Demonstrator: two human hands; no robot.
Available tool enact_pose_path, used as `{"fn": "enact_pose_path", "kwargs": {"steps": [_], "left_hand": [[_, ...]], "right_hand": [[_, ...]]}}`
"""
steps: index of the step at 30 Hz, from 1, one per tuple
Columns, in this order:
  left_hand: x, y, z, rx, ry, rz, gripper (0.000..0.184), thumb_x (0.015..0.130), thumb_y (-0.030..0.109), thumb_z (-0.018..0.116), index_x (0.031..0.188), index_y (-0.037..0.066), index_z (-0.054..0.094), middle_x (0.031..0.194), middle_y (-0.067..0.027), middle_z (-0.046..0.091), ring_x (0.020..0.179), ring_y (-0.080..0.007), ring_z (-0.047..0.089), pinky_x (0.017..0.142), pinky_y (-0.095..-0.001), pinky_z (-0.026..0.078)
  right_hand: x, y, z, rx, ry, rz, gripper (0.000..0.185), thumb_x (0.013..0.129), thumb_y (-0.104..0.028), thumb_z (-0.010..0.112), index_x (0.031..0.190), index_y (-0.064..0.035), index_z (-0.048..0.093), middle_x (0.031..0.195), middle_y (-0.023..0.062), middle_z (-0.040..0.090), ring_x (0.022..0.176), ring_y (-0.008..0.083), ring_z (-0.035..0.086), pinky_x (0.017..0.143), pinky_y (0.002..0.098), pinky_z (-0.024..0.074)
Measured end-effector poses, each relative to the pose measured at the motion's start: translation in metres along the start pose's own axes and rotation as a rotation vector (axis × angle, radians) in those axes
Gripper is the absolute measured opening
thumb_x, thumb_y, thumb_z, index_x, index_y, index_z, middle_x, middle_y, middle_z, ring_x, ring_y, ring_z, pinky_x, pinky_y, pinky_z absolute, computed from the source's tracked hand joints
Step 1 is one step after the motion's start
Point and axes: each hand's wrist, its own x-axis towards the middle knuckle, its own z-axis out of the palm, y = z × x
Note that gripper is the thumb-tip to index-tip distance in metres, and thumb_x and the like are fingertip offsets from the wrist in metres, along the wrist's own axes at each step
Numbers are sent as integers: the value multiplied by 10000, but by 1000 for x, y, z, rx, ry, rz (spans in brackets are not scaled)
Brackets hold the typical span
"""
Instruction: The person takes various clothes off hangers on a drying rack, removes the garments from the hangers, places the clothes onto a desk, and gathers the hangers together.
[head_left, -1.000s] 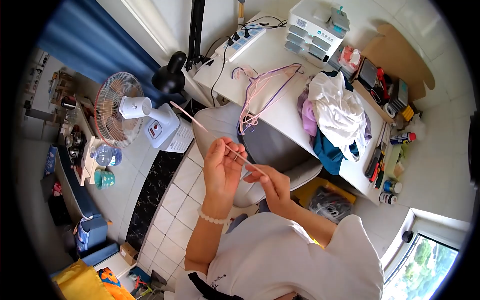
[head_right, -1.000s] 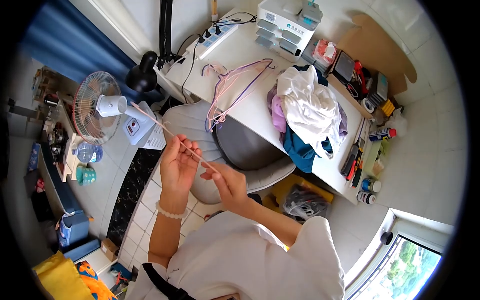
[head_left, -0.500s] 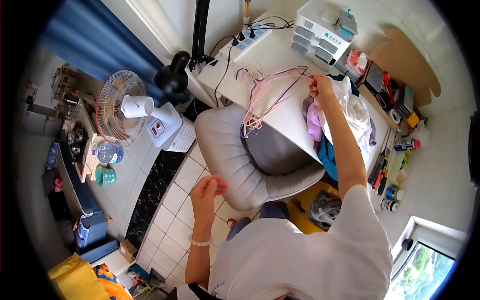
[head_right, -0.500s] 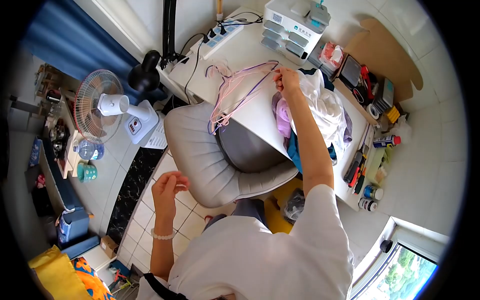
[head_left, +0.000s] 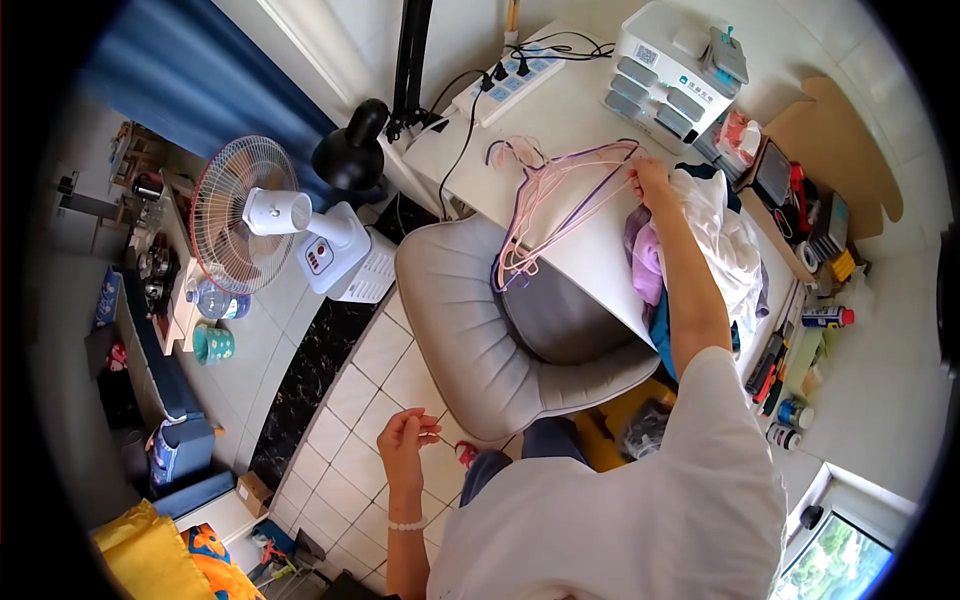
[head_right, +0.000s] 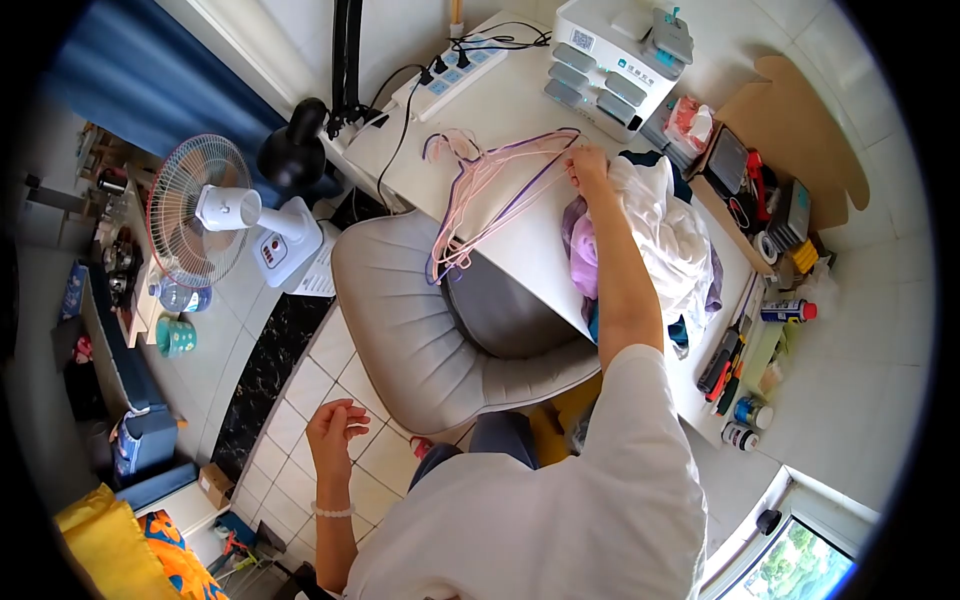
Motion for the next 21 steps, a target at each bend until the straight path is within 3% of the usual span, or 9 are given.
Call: {"fn": "enact_pose_path", "kwargs": {"steps": [3,6,8,9,11,13,14,18,21], "left_hand": [[-2,-3,-2,-2,24,4,209,924,128,478,991,-38,586,839,-126,637,702,-186,629,619,-269,516],[-3,-2,-4,-10,24,5,203,923,124,478,991,-33,587,843,-124,638,702,-187,629,621,-270,515],[-3,-3,-5,-19,30,8,198,921,119,479,989,-35,585,846,-122,638,703,-187,629,624,-273,516],[-2,-4,-5,-20,31,9,198,921,119,479,989,-35,585,846,-122,638,703,-187,629,624,-273,516],[-2,-8,-7,-33,41,-6,198,920,116,480,989,-37,584,847,-122,639,705,-186,629,626,-275,516],[-1,-9,-6,-28,42,-8,197,919,115,479,989,-37,584,847,-121,639,705,-186,628,625,-275,515],[-1,-9,-6,-22,40,-14,196,919,113,479,990,-37,584,847,-121,639,705,-186,628,625,-275,515],[-3,-10,-8,-23,62,-13,193,919,110,478,990,-34,585,843,-120,638,714,-185,628,630,-275,512],[-7,-11,-14,-3,93,-2,193,921,113,481,989,-35,585,840,-115,635,733,-189,626,644,-279,508]], "right_hand": [[34,39,-3,-299,174,-269,150,808,-184,569,823,-44,515,522,36,467,397,132,449,323,284,331],[57,57,-2,-745,317,-393,223,778,-180,588,925,-24,529,737,140,563,551,221,577,451,333,462],[8,34,25,-1006,562,-620,339,768,-215,610,1025,-9,529,1086,210,525,893,286,590,655,398,512],[-23,14,40,-1006,562,-622,339,768,-215,610,1025,-9,529,1086,210,525,893,286,590,655,398,512],[-73,-20,71,-1123,337,-609,439,745,-252,627,1100,-13,526,1302,197,387,1166,339,425,894,437,435],[-63,-8,98,-1281,241,-821,527,744,-314,626,1163,-18,505,1302,139,424,1256,319,323,997,461,338],[-64,-10,114,-1375,113,-769,646,744,-389,626,1233,0,462,1343,152,395,1299,314,280,1062,469,232],[-65,0,164,-1490,8,-521,817,713,-497,638,1297,25,408,1409,169,326,1350,310,203,1087,467,167],[-54,0,180,-1459,42,-489,668,710,-426,640,1199,11,514,1281,150,463,1313,304,272,1074,473,192]]}}
